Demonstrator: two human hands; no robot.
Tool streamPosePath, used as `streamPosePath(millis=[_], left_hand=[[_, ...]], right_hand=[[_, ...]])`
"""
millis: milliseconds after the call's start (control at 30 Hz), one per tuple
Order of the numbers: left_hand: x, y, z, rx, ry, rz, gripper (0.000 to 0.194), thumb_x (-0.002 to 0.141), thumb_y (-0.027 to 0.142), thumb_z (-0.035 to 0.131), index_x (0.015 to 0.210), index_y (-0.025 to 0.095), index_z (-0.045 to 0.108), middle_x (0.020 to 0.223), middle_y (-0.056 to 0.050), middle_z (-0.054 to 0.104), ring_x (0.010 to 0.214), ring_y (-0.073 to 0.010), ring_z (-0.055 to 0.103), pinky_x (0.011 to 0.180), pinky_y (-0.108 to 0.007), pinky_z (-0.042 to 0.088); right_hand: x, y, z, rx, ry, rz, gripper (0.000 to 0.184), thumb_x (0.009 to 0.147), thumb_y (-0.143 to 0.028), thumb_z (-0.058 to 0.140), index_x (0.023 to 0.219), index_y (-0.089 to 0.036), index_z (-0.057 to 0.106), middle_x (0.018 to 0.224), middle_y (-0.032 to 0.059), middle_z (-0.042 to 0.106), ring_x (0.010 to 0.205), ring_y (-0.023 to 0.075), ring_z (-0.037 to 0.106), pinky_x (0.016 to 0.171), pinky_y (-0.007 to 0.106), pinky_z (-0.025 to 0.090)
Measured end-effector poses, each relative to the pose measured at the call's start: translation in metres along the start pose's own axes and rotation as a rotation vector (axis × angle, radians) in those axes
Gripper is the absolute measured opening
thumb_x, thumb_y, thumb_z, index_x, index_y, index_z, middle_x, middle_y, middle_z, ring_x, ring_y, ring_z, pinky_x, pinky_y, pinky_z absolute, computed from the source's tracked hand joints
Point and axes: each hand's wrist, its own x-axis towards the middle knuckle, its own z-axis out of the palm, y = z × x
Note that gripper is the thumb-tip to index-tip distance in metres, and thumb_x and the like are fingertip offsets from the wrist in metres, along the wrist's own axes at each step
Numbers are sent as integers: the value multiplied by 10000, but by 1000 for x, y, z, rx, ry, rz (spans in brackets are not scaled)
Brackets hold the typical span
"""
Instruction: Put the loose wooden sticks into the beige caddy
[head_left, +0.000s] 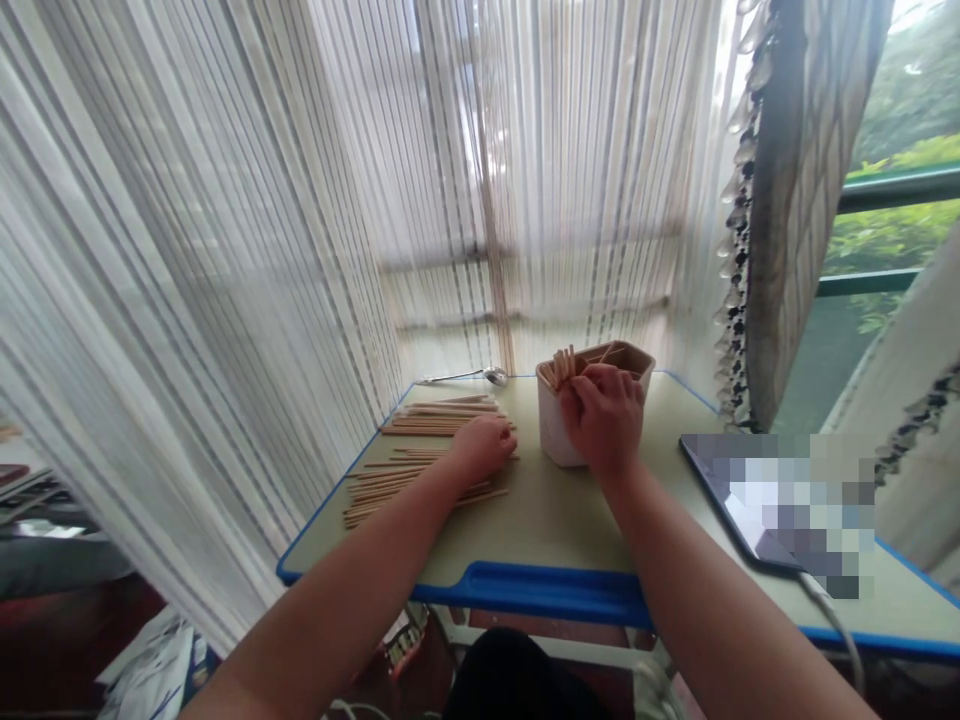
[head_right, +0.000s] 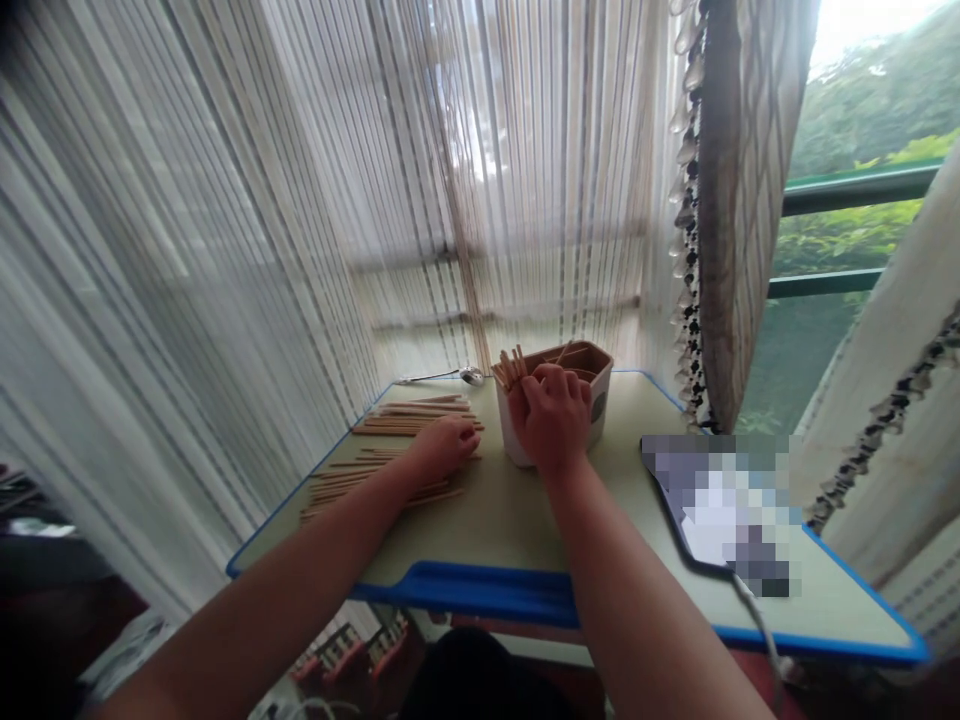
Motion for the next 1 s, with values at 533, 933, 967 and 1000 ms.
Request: streamPosePath(millis=[533, 933, 967, 1000], left_hand=[[-7, -19, -9, 9, -201, -13, 116, 666, 258, 554, 715, 183, 627, 724, -31, 645, 654, -169, 567, 560, -250, 383], [1, -20, 3, -63, -44, 143, 196, 767, 213, 496, 824, 193, 683, 859, -43, 650, 816, -167, 582, 772, -259, 437], [1, -20, 3, -67, -42, 153, 197, 772, 210, 493, 823, 190, 682, 859, -45, 650, 816, -166, 582, 771, -256, 438], [1, -19, 4, -71, -42, 163, 198, 779, 211, 488, 820, 186, 681, 855, -46, 651, 813, -165, 582, 767, -255, 439]], right_hand=[[-7, 7, 14, 83, 134, 241, 302, 843, -369, 484, 1061, -163, 523, 1200, 152, 510, 1117, 284, 441, 941, 437, 317], [-6, 0, 15, 113, 120, 231, 185, 855, -344, 475, 935, -189, 538, 1104, 104, 563, 1073, 243, 458, 947, 405, 301], [-6, -1, 14, 116, 125, 231, 183, 856, -343, 475, 937, -191, 538, 1102, 101, 562, 1071, 242, 460, 944, 403, 304], [-6, -1, 14, 119, 130, 233, 181, 856, -342, 475, 939, -193, 537, 1102, 98, 561, 1069, 241, 461, 940, 400, 308]])
